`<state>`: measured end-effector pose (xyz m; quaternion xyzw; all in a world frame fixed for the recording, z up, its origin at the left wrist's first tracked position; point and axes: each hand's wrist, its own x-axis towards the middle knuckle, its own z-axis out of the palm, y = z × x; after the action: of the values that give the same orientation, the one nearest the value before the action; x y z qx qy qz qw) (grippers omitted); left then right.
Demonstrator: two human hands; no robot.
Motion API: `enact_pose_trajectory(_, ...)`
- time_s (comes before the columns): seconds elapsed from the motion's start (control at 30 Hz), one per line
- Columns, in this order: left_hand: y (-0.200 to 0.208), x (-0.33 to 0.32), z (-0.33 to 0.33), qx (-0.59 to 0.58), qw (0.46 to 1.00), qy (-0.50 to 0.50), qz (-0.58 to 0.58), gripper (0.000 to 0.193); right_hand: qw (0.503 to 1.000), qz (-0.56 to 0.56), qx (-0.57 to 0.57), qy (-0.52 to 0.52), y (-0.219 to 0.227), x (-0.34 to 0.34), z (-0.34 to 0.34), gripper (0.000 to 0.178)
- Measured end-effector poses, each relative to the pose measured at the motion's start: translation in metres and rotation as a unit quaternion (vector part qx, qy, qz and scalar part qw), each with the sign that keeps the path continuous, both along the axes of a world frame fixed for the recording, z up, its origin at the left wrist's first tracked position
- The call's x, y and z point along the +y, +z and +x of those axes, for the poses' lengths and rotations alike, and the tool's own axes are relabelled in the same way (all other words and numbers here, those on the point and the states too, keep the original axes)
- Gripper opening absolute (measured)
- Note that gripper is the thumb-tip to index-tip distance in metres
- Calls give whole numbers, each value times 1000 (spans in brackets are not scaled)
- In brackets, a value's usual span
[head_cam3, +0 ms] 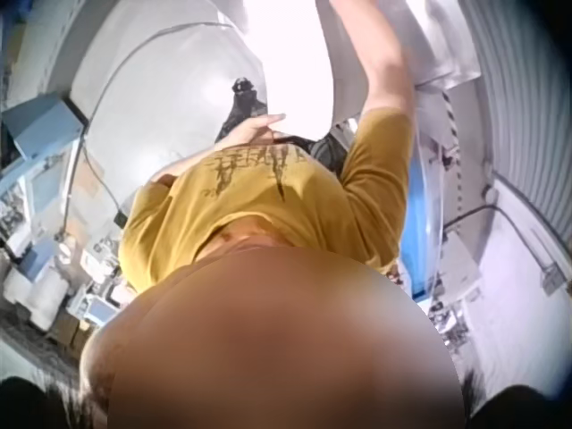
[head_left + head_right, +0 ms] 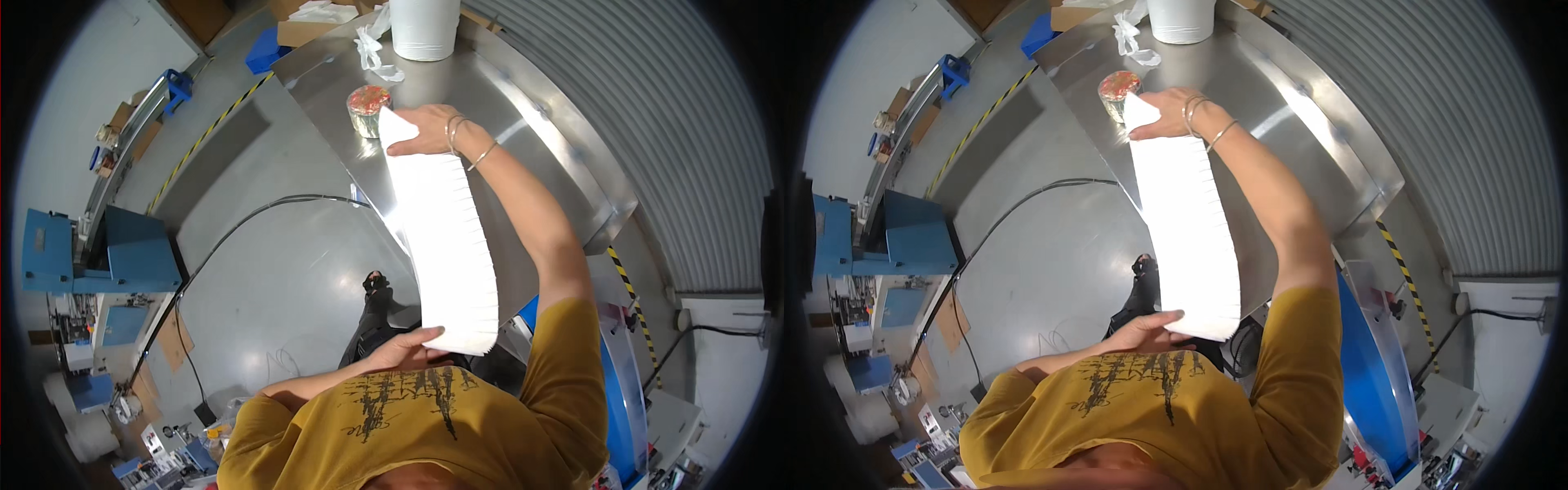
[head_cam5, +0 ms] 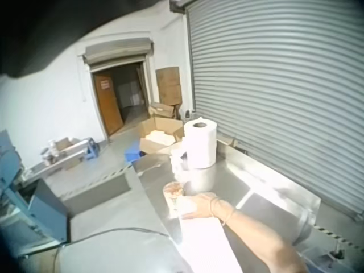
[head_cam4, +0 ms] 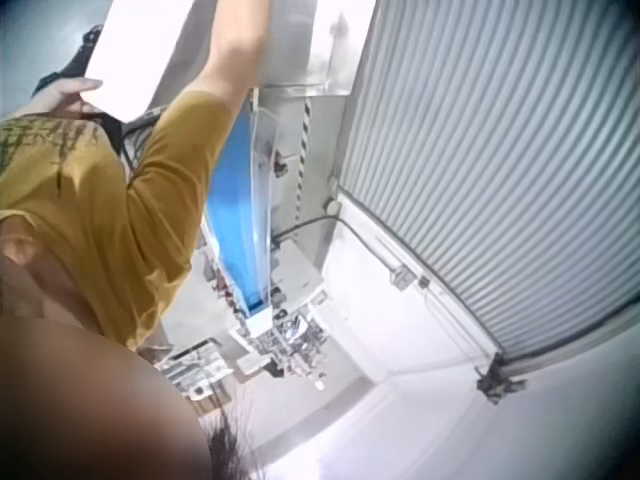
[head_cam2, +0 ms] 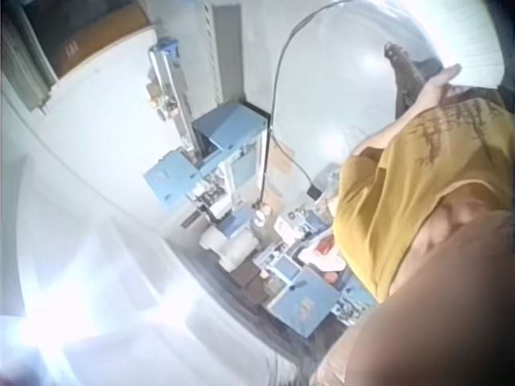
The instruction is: The person is moving and aligning stacks of napkins or paper blocks between a conveyor belt and an industrial machine.
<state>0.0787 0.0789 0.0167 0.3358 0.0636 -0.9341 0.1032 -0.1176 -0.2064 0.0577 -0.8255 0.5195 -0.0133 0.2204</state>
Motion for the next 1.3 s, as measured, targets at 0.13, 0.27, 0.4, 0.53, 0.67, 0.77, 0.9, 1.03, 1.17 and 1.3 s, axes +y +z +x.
enact_pose_trajectory(0.13, -6, 28, -11, 19, 1000, -10, -10, 60, 996, -63, 28, 52, -14, 1, 15, 80)
enact_pose_trajectory(0.27, -3, 36, -19, 38, 999, 15, -1, 56, 916, -398, -20, 36, -26, 22, -11, 59)
enact_pose_trajectory(0.4, -17, 30, -29, 57, 998, 27, -15, 43, 908, -371, -50, -187, -1, 114, -72, 50)
enact_pose_trajectory(0.53, -25, 29, -42, 99, 993, 49, -29, 33, 945, -20, 51, -323, 21, 268, -129, 54)
enact_pose_trajectory(0.67, -13, 26, -60, 85, 995, 32, -45, 33, 949, 46, -117, -289, -66, 367, -122, 75)
enact_pose_trajectory(0.77, -14, 24, -60, 64, 969, -177, -159, 39, 868, 16, -357, -344, -83, 373, -88, 72)
enact_pose_trajectory(0.9, 7, 28, -53, -14, 401, -143, -905, 51, 829, -79, -354, -425, -98, 381, -72, 59)
enact_pose_trajectory(1.03, 11, 16, -92, -277, 109, -96, -950, 57, 796, -77, -418, -431, -93, 386, -64, 61)
enact_pose_trajectory(1.17, -11, 3, -97, -277, 78, -111, -951, 52, 778, -97, -491, -379, -108, 381, -64, 62)
enact_pose_trajectory(1.3, -12, 6, -97, -272, 98, -99, -952, 43, 778, -119, -480, -386, -102, 383, -65, 65)
